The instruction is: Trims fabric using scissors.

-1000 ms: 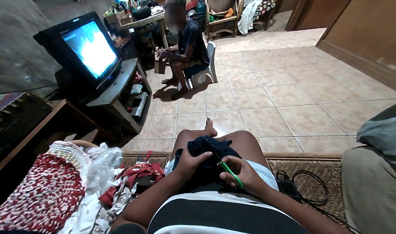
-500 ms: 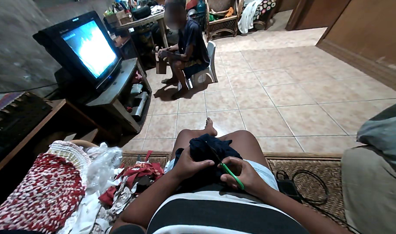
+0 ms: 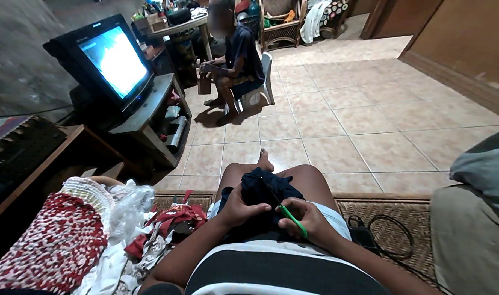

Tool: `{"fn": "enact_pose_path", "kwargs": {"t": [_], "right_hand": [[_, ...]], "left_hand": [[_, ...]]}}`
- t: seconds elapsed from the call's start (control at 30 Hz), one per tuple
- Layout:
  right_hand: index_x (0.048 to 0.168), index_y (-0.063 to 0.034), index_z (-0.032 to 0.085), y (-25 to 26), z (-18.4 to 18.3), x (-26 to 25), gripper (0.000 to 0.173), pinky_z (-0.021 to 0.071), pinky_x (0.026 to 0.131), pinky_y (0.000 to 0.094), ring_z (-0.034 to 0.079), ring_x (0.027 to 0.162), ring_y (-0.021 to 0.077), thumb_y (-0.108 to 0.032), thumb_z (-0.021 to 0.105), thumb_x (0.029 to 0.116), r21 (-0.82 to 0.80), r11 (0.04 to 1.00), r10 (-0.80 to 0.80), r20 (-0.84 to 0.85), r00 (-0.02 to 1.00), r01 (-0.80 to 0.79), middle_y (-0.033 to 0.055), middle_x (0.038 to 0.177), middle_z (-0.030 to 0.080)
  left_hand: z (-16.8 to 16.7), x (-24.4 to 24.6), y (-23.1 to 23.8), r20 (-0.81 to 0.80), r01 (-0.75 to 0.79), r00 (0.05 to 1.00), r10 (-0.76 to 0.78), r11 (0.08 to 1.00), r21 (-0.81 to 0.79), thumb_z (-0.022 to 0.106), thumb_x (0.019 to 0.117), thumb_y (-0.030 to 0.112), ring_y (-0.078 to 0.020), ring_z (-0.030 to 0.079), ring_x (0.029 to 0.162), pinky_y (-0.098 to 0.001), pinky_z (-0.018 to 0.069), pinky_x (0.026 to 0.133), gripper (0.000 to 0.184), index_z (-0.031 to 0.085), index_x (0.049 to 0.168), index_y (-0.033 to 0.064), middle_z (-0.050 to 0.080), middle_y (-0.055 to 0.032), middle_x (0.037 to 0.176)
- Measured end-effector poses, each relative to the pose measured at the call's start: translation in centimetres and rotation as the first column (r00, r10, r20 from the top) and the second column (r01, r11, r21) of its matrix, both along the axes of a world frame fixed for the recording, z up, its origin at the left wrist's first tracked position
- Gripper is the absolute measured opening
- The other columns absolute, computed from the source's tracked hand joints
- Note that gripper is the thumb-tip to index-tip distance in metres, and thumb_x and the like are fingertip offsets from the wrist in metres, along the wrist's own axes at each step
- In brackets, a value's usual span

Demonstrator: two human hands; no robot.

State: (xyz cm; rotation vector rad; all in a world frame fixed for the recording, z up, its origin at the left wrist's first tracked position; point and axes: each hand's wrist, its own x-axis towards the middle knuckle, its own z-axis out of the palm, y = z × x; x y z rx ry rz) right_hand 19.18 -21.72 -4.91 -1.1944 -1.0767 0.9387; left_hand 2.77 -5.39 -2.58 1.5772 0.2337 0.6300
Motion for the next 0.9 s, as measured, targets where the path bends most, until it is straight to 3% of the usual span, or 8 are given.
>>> {"fn": "enact_pose_path", "kwargs": {"t": [0.13, 0.2, 0.27, 0.33, 0.37, 0.47, 0.73, 0.9], "right_hand": [[0.105, -0.0146, 0.068, -0.1, 0.2, 0.0, 0.038, 0.0530, 0.050, 0.0169, 0.060, 0.055, -0.0011, -0.038, 0.086, 0.0802, -0.015, 1.000, -0.002, 0.026, 1.000, 0.002, -0.0108, 0.082, 0.068], [0.105, -0.0141, 0.068, -0.1, 0.4, 0.0, 0.038, 0.0533, 0.050, 0.0167, 0.060, 0.056, -0.0015, -0.037, 0.085, 0.0805, -0.023, 1.000, -0.002, 0.039, 0.999, 0.002, -0.0111, 0.083, 0.068], [0.105, -0.0135, 0.067, -0.1, 0.4, 0.0, 0.038, 0.0532, 0.050, 0.0161, 0.060, 0.056, -0.0021, -0.036, 0.085, 0.0803, -0.025, 1.000, -0.002, 0.044, 0.999, 0.004, -0.0114, 0.084, 0.068], [0.105, -0.0125, 0.067, -0.1, 0.4, 0.0, 0.038, 0.0531, 0.050, 0.0160, 0.060, 0.056, -0.0021, -0.034, 0.086, 0.0802, -0.027, 1.000, 0.002, 0.046, 0.999, -0.001, -0.0105, 0.086, 0.068], [0.105, -0.0124, 0.068, -0.1, 0.4, 0.0, 0.037, 0.0531, 0.050, 0.0159, 0.060, 0.057, -0.0021, -0.033, 0.086, 0.0804, -0.029, 1.000, 0.006, 0.047, 0.999, -0.005, -0.0101, 0.087, 0.068], [0.105, -0.0124, 0.068, 0.0, 0.3, 0.0, 0.036, 0.0533, 0.051, 0.0160, 0.060, 0.057, -0.0015, -0.033, 0.086, 0.0810, -0.033, 0.999, 0.008, 0.059, 0.998, -0.006, -0.0094, 0.086, 0.068], [0.105, -0.0128, 0.068, -0.1, 0.1, 0.1, 0.038, 0.0535, 0.051, 0.0177, 0.060, 0.056, -0.0004, -0.035, 0.085, 0.0803, -0.065, 0.998, 0.001, 0.071, 0.997, 0.004, -0.0104, 0.080, 0.067], [0.105, -0.0137, 0.068, -0.2, 0.1, 0.1, 0.037, 0.0532, 0.051, 0.0175, 0.060, 0.056, -0.0002, -0.035, 0.085, 0.0807, -0.060, 0.998, 0.009, 0.043, 0.999, -0.006, -0.0101, 0.080, 0.068]], "left_hand": [[0.4, -0.3, 0.0, -0.032, 0.008, 0.999, -0.008, 1.000, -0.008, 0.087, 0.0759, 0.009, -0.0110, 0.069, 0.105, -0.0311, 0.0577, 0.098, 0.064, 0.052, 0.126, -0.0105, 0.071, -0.0093, 0.112], [0.9, -0.5, 0.1, 0.004, 0.035, 0.999, -0.034, 0.991, -0.127, 0.087, 0.0799, 0.027, -0.0084, 0.069, 0.104, -0.0307, 0.0575, 0.096, 0.067, 0.052, 0.126, -0.0069, 0.071, -0.0041, 0.111], [1.3, -0.6, 0.2, -0.014, 0.013, 1.000, -0.017, 0.967, -0.254, 0.069, 0.0930, 0.048, -0.0052, 0.066, 0.103, -0.0291, 0.0553, 0.094, 0.064, 0.051, 0.128, -0.0025, 0.069, 0.0010, 0.111], [2.4, -0.3, 0.2, -0.104, -0.082, 0.994, 0.045, 0.919, -0.386, 0.038, 0.1077, 0.041, -0.0073, 0.064, 0.102, -0.0304, 0.0537, 0.093, 0.050, 0.052, 0.128, -0.0023, 0.067, -0.0029, 0.109], [2.6, 0.0, 0.4, -0.119, -0.115, 0.990, 0.072, 0.907, -0.405, 0.035, 0.1099, 0.036, -0.0090, 0.067, 0.098, -0.0319, 0.0557, 0.091, 0.045, 0.058, 0.121, -0.0006, 0.070, -0.0037, 0.103], [3.1, 0.7, 1.3, -0.112, -0.074, 0.993, 0.029, 0.906, -0.417, 0.051, 0.1052, 0.016, -0.0114, 0.070, 0.085, -0.0327, 0.0589, 0.082, 0.022, 0.067, 0.102, 0.0017, 0.073, -0.0045, 0.089], [2.9, 0.5, 1.3, -0.053, 0.044, 0.994, -0.099, 0.780, -0.624, 0.047, 0.1039, 0.013, -0.0129, 0.071, 0.087, -0.0324, 0.0594, 0.082, 0.020, 0.061, 0.114, 0.0039, 0.072, -0.0062, 0.094], [2.8, 0.6, 0.8, -0.047, 0.025, 0.997, -0.060, 0.841, -0.541, 0.053, 0.1016, 0.011, -0.0127, 0.071, 0.085, -0.0324, 0.0603, 0.081, 0.019, 0.059, 0.117, 0.0020, 0.072, -0.0058, 0.093]]}}
